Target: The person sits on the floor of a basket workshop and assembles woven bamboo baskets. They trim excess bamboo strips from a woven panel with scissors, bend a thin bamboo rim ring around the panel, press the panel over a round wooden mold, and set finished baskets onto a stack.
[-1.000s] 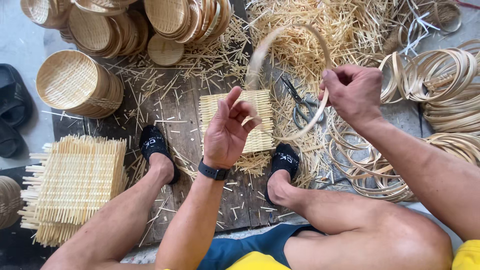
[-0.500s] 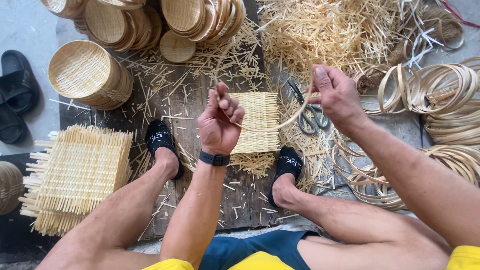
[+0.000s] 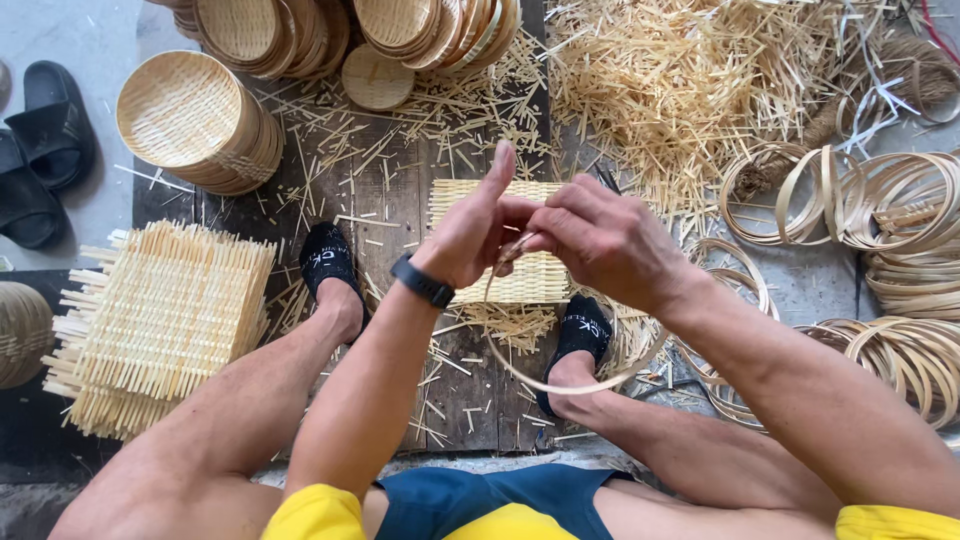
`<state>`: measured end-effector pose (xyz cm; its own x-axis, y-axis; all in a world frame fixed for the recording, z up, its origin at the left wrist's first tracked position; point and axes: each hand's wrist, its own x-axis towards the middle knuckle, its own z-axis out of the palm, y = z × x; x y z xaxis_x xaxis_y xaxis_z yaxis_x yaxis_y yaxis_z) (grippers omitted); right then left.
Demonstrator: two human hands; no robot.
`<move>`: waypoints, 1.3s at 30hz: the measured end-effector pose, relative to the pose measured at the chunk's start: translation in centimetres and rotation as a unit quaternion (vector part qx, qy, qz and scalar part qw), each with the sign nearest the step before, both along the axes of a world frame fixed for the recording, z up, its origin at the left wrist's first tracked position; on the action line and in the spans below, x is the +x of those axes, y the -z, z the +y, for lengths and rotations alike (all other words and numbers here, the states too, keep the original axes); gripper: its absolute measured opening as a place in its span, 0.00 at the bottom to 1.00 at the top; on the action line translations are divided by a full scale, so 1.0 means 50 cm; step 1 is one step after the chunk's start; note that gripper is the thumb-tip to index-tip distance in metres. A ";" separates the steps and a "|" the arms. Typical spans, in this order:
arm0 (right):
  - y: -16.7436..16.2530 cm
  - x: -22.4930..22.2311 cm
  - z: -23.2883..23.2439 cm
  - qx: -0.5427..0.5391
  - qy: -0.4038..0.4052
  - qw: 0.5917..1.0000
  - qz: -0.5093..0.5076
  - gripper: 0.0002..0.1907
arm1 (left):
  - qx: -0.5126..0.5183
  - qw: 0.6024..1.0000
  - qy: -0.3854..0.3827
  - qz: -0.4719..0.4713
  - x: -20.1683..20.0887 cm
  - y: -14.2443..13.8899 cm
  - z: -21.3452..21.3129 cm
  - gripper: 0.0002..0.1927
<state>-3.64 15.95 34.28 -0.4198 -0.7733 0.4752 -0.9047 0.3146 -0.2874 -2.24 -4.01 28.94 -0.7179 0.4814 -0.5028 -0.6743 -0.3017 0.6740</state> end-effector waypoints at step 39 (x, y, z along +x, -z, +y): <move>0.232 -0.073 0.083 -0.366 0.105 0.510 -0.771 0.21 | 0.020 0.959 -0.280 -0.029 -0.048 0.098 -0.108 0.17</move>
<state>-7.30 20.09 22.67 -0.7679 -0.4863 -0.4170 0.6070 -0.3441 -0.7163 -4.62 -9.39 24.02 -0.8411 0.0479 -0.5388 -0.4351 -0.6519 0.6211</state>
